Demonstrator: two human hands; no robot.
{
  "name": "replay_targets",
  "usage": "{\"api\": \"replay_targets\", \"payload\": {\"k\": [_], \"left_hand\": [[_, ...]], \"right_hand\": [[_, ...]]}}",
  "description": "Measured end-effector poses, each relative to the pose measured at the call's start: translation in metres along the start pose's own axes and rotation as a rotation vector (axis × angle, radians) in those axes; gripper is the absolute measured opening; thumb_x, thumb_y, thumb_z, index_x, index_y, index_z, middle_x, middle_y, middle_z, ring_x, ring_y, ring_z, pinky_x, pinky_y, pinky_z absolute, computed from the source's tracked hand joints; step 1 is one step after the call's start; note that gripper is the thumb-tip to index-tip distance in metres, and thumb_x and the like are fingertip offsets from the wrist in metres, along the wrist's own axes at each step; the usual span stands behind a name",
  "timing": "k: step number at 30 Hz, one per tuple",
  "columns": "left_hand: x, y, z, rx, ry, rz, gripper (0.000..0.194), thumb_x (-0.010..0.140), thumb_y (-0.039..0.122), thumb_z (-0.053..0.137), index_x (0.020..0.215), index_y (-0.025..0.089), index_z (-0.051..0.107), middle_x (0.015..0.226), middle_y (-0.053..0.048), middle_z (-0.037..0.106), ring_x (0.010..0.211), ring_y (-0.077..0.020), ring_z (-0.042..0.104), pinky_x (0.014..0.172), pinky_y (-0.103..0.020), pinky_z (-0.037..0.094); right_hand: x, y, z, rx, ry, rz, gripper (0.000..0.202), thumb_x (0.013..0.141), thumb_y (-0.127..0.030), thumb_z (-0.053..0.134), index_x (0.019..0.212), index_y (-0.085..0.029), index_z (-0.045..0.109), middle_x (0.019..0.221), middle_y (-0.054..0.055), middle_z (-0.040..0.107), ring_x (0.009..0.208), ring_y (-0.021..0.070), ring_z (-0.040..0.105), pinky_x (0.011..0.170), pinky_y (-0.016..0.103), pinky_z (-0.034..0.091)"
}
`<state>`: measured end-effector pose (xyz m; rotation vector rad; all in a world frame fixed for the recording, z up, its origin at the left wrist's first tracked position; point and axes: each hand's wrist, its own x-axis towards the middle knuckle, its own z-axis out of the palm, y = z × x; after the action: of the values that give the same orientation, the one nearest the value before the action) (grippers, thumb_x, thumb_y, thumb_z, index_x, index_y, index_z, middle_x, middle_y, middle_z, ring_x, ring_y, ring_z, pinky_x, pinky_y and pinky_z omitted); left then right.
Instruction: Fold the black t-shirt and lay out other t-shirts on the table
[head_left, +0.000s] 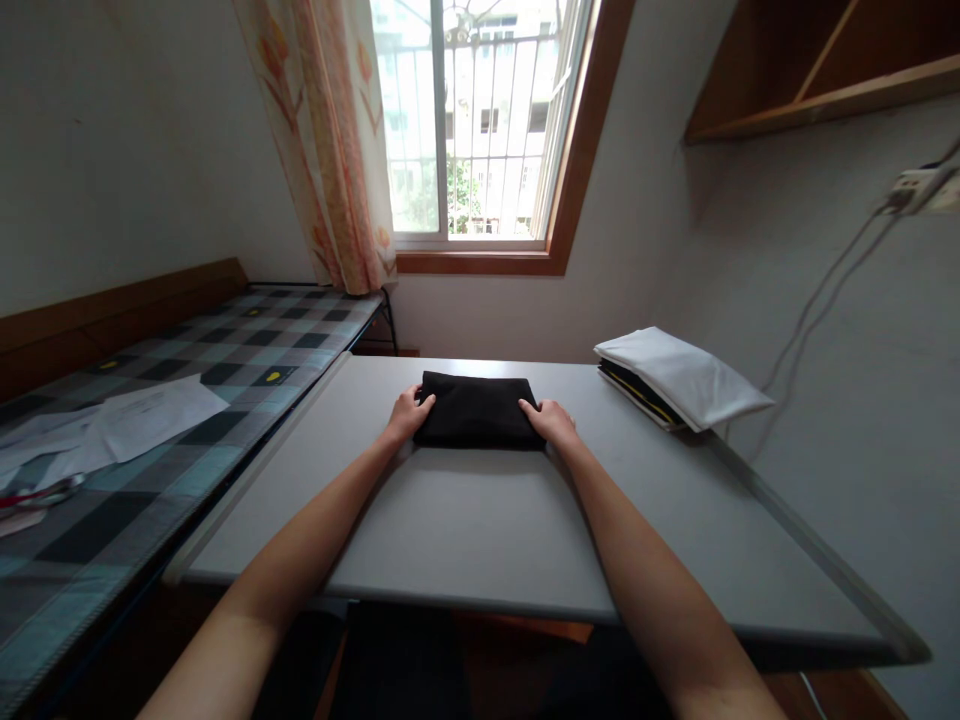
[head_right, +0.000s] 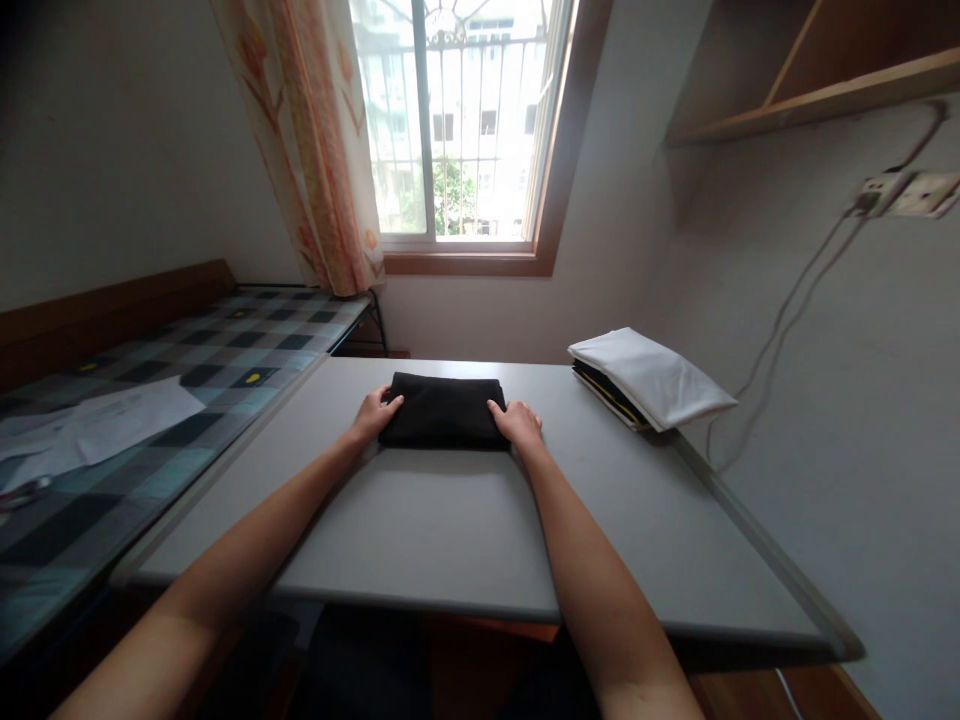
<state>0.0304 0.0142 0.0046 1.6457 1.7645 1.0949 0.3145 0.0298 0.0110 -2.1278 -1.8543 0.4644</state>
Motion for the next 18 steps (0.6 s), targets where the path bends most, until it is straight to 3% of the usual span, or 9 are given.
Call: {"api": "replay_targets", "payload": {"k": [2, 6, 8, 11, 14, 16, 18], "left_hand": [[0.0, 0.002, 0.0, -0.113, 0.034, 0.062, 0.041, 0.086, 0.027, 0.057, 0.123, 0.011, 0.058, 0.128, -0.017, 0.061, 0.117, -0.0252, 0.059, 0.099, -0.036, 0.046], [-0.002, 0.008, -0.005, -0.216, 0.05, 0.079, 0.04, 0.084, 0.023, 0.059, 0.123, 0.012, 0.058, 0.129, -0.015, 0.061, 0.119, -0.0237, 0.057, 0.1, -0.034, 0.046], [-0.003, 0.011, -0.012, -0.282, -0.057, -0.006, 0.046, 0.084, 0.024, 0.061, 0.129, 0.015, 0.054, 0.13, -0.014, 0.06, 0.11, -0.0234, 0.062, 0.089, -0.034, 0.052], [-0.007, 0.015, -0.026, -0.359, -0.349, -0.188, 0.06, 0.081, 0.028, 0.065, 0.137, 0.021, 0.045, 0.122, -0.013, 0.063, 0.08, -0.0193, 0.069, 0.062, -0.029, 0.055], [-0.01, 0.018, -0.037, -0.413, -0.549, -0.3, 0.08, 0.076, 0.027, 0.072, 0.146, 0.023, 0.033, 0.107, -0.011, 0.067, 0.063, -0.0159, 0.067, 0.052, -0.025, 0.051], [-0.01, 0.02, -0.039, -0.474, -0.526, -0.317, 0.097, 0.072, 0.023, 0.076, 0.151, 0.028, 0.019, 0.098, -0.006, 0.067, 0.059, -0.0136, 0.066, 0.052, -0.022, 0.05], [-0.009, 0.022, -0.039, -0.551, -0.462, -0.299, 0.098, 0.073, 0.02, 0.076, 0.151, 0.031, 0.018, 0.089, -0.002, 0.066, 0.055, -0.0094, 0.062, 0.052, -0.02, 0.048]], "right_hand": [[0.0, 0.0, -0.001, 0.046, 0.024, -0.019, 0.049, 0.091, -0.057, 0.041, 0.092, -0.015, 0.067, 0.102, 0.017, 0.07, 0.099, 0.0272, 0.064, 0.08, 0.033, 0.046], [0.002, 0.0, -0.004, 0.145, 0.084, -0.05, 0.043, 0.091, -0.052, 0.045, 0.081, -0.016, 0.064, 0.088, 0.013, 0.07, 0.086, 0.0235, 0.065, 0.07, 0.027, 0.044], [0.002, 0.001, -0.008, 0.217, 0.115, -0.051, 0.04, 0.091, -0.051, 0.048, 0.078, -0.016, 0.063, 0.084, 0.011, 0.07, 0.082, 0.0221, 0.064, 0.068, 0.026, 0.044], [-0.001, 0.004, -0.015, 0.381, 0.125, 0.0, 0.032, 0.085, -0.045, 0.06, 0.072, -0.015, 0.061, 0.076, 0.009, 0.068, 0.078, 0.0207, 0.063, 0.066, 0.025, 0.045], [-0.006, 0.007, -0.024, 0.695, 0.004, 0.105, 0.026, 0.078, -0.036, 0.07, 0.069, -0.014, 0.06, 0.064, 0.005, 0.064, 0.065, 0.0175, 0.061, 0.059, 0.024, 0.046], [-0.011, 0.008, -0.029, 0.96, -0.123, 0.18, 0.022, 0.077, -0.031, 0.072, 0.073, -0.014, 0.06, 0.062, 0.004, 0.062, 0.058, 0.0145, 0.058, 0.053, 0.023, 0.047], [-0.013, 0.008, -0.033, 1.16, -0.236, 0.251, 0.019, 0.079, -0.029, 0.071, 0.079, -0.015, 0.059, 0.061, 0.001, 0.061, 0.054, 0.0123, 0.056, 0.049, 0.022, 0.047]]}}
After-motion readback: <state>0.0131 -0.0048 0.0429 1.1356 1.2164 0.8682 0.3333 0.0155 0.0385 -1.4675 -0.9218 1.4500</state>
